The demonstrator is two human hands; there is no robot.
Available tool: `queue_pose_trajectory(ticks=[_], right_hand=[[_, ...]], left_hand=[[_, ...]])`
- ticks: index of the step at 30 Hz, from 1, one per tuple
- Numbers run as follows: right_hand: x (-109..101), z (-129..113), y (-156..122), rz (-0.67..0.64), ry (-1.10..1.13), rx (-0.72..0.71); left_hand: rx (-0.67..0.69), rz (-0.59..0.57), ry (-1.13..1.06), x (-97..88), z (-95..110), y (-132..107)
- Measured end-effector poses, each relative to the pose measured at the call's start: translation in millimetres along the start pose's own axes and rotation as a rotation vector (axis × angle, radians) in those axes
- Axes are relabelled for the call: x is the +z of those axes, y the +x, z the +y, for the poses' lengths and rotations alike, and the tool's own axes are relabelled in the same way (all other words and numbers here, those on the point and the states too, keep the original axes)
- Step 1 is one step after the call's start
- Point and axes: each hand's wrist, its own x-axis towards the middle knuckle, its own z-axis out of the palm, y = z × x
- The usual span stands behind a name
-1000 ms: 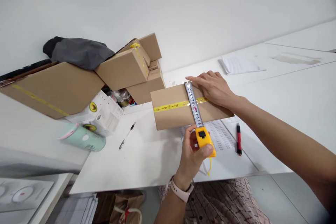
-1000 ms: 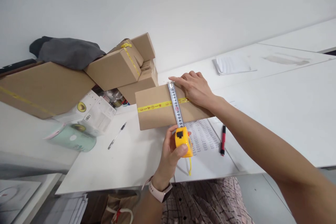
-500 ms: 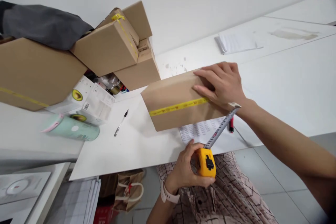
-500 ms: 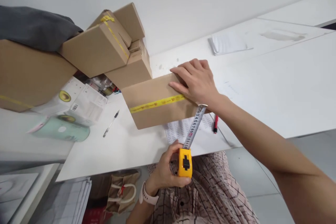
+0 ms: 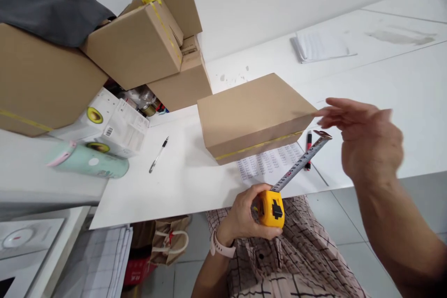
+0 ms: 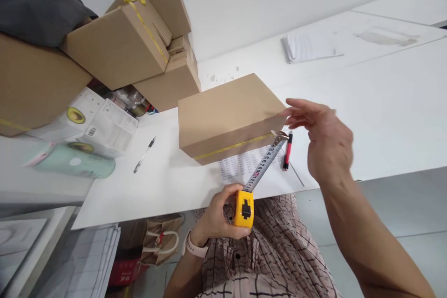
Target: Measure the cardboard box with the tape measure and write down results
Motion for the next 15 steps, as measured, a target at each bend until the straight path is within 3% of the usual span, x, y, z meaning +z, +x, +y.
queue_pose_trajectory(ticks=[3,8,15], right_hand=[[-12,-20,-4,-0.048,0.283,0.119],[-17,-30,-30,-0.050,0.295,0.175],[1,-16,-78,-0.312,0.125,-0.004]], left_hand=[[-0.001,-0.026,0.004,-2.0,3,1],[-0.022,-0.050,-0.062,-0.3,-1,-3],[-0.048,-0.026,-0.191,4.3,-8,-5]])
